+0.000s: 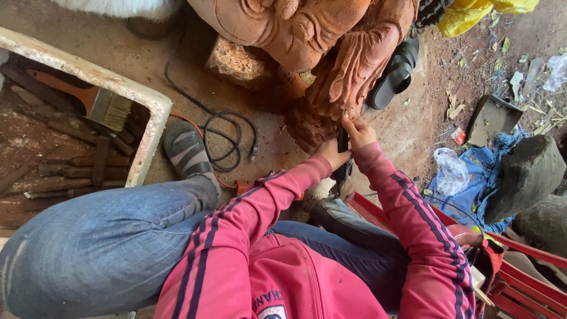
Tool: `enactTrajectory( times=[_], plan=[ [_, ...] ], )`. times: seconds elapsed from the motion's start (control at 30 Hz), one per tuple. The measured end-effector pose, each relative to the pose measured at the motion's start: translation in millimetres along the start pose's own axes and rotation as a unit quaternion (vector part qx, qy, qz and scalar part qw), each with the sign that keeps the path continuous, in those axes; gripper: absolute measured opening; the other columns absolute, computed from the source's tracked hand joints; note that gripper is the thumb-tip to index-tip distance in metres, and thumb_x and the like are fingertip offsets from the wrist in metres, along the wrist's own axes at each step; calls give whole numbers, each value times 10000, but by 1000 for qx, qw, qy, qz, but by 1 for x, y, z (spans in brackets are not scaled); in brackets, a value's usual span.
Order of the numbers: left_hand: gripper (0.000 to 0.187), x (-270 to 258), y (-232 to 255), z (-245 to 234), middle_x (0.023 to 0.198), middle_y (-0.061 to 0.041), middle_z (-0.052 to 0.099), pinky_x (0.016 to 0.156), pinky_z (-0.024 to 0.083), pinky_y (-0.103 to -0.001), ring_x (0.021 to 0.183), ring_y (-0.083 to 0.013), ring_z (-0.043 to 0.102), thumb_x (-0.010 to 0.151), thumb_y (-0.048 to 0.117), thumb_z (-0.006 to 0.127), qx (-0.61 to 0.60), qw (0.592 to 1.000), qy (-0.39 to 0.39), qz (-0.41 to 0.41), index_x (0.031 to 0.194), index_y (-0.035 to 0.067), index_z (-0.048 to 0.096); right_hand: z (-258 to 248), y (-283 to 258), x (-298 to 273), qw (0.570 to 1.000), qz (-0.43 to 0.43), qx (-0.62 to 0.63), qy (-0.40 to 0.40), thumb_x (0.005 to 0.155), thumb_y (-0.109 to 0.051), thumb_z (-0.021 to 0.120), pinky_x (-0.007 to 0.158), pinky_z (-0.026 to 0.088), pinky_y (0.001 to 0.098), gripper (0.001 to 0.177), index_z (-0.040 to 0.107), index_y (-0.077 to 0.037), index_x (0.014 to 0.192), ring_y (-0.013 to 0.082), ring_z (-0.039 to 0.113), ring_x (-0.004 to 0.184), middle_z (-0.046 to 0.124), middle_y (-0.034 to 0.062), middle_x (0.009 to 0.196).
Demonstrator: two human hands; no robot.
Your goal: Carving and texturing a wooden sculpture using a handheld electric rotary tool
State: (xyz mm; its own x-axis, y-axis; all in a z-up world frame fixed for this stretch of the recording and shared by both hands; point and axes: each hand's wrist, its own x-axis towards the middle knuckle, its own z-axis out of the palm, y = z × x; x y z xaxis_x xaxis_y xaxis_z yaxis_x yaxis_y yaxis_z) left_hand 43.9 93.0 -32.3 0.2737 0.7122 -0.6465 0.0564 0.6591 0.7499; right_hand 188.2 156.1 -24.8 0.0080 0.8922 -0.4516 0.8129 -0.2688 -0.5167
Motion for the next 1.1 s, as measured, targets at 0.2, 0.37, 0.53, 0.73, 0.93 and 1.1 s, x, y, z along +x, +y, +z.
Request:
enactTrajectory(
  times=[0.2,0.37,0.53,0.73,0.93,1.1],
  plan=[
    [408,6,-8,2,924,-125,760,843,596,-413,1009,-297,734,688,445,717,-12,1000,1,1,899,96,729,-2,-11,-3,1000,-11,-6,2,1023,-479,661,812,575,463,430,805,-74,995,349,686,988,707,165,955],
    [422,3,-8,6,947,-118,765,863,597,-404,1022,-285,732,689,473,718,-18,1000,-5,-7,906,111,727,-3,-13,-4,999,-5,-34,-5,1005,-492,672,837,564,478,409,811,-108,979,360,691,987,715,148,956],
    [369,-9,-2,12,925,-113,762,842,602,-394,976,-279,740,732,434,689,-36,999,-7,-9,909,113,731,-2,-11,-6,999,-2,-42,-8,985,-537,673,874,555,475,399,808,-161,987,339,691,996,732,95,957],
    [345,-9,-9,25,850,-100,736,784,607,-392,915,-267,735,714,426,733,-68,998,13,-10,857,115,690,-6,-15,-10,999,-36,-18,-33,1020,-444,679,900,524,443,382,797,-102,898,330,670,995,679,132,974],
    [500,-1,-17,37,936,-118,746,852,601,-412,1004,-276,730,726,535,702,-43,998,0,-47,945,87,668,-7,-18,-6,997,-28,-43,-49,998,-462,677,915,504,451,376,798,-122,893,339,666,997,683,95,986],
    [507,-2,-18,40,1001,-141,745,900,593,-440,1065,-311,716,761,515,679,-53,996,21,-76,1027,85,651,-7,-23,-7,996,-16,-29,-80,985,-433,697,875,515,482,337,817,-122,934,377,678,994,675,183,948]
  ],
)
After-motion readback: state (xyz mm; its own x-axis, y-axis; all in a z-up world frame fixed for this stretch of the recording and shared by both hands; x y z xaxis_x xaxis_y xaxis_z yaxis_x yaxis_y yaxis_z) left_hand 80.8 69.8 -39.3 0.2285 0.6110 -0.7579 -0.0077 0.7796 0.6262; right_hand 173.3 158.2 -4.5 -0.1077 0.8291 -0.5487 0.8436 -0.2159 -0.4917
